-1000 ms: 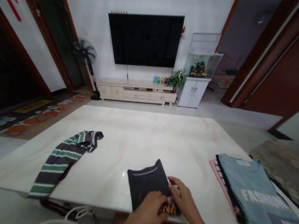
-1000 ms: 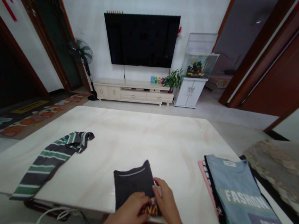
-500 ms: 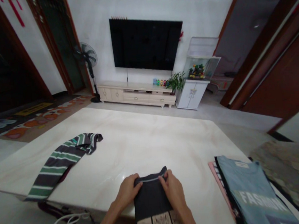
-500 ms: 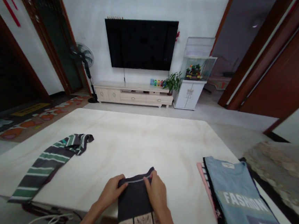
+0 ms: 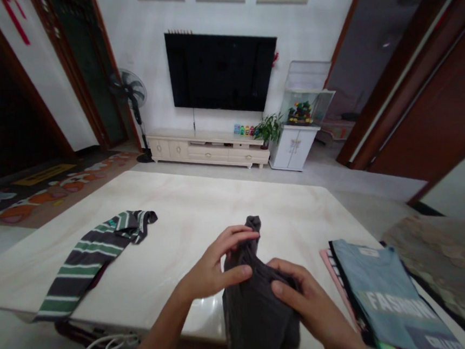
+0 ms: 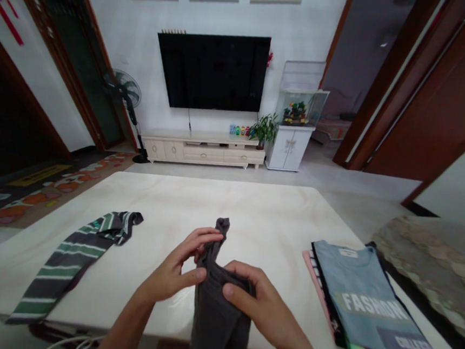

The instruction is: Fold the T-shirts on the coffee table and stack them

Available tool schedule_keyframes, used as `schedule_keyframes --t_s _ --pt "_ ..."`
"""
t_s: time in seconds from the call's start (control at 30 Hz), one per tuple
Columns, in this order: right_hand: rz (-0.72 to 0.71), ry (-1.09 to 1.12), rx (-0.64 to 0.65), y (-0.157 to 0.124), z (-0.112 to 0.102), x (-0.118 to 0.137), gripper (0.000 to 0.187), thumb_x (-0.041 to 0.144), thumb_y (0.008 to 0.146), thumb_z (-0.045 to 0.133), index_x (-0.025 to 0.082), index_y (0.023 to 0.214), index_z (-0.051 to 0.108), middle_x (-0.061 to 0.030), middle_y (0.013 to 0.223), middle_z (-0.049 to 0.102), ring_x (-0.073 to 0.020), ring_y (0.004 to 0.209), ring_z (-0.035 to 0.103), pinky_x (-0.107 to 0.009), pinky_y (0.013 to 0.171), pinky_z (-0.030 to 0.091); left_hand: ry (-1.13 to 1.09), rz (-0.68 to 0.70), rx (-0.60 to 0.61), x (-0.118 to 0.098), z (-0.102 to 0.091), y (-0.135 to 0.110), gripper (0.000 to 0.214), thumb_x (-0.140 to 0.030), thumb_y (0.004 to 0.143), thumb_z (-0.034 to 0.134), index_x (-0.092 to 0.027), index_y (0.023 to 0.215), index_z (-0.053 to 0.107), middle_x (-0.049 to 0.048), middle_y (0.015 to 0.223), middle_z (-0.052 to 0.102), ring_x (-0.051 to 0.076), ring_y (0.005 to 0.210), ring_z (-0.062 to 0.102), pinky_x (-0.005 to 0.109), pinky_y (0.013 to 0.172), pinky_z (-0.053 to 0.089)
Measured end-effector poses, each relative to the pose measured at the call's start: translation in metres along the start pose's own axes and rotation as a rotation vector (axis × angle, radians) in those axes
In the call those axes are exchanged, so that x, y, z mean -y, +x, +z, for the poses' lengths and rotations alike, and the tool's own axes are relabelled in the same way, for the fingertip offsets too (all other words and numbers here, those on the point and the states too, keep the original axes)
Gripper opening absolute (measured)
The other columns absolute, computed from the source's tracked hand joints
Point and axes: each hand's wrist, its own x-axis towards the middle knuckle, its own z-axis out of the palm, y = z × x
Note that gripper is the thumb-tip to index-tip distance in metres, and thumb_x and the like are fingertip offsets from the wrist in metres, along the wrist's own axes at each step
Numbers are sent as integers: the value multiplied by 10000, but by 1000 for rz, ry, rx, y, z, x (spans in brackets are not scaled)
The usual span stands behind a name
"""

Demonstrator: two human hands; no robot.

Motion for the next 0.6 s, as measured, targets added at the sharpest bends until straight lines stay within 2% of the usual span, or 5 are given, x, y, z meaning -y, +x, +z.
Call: schedule_keyframes --t_s 0.13,0.33,0.4,0.47,0.6 --pt "-32 -117 162 -3 -14 39 330 431 617 721 191 832 654 3 744 619 -154 693 560 -225 610 442 108 84 162 4 -7 26 535 -384 781 589 -255 1287 468 62 1402 366 268 1292 266 401 1045 236" --pt "-137 -468 1 0 -33 79 259 426 780 566 182 720 628 0 664 582 -134 639 534 -209 557 421 -327 -161 569 28 17 41 391 -418 687 691 -170 985 643 40 912 650 191 868 578 325 827 438" --pt "-190 -600 -37 -1 -42 91 249 408 794 559 185 698 611 6 649 563 -124 622 528 -203 542 412 -480 -225 496 31 23 44 371 -387 632 745 -162 906 634 16 841 636 153 784 577 287 761 452" --pt "-263 -723 -94 -3 -54 100 225 400 799 562 195 720 611 5 669 570 -127 633 542 -208 552 420 -536 -221 307 28 22 47 342 -331 603 776 -159 847 610 -9 773 610 119 717 564 243 691 450" --pt "-414 -980 -154 -11 -84 107 172 374 788 582 222 854 629 -15 767 615 -155 696 579 -237 591 455 -421 -50 -96 6 5 52 226 -284 657 742 -141 762 602 -21 687 584 91 651 543 194 611 429"
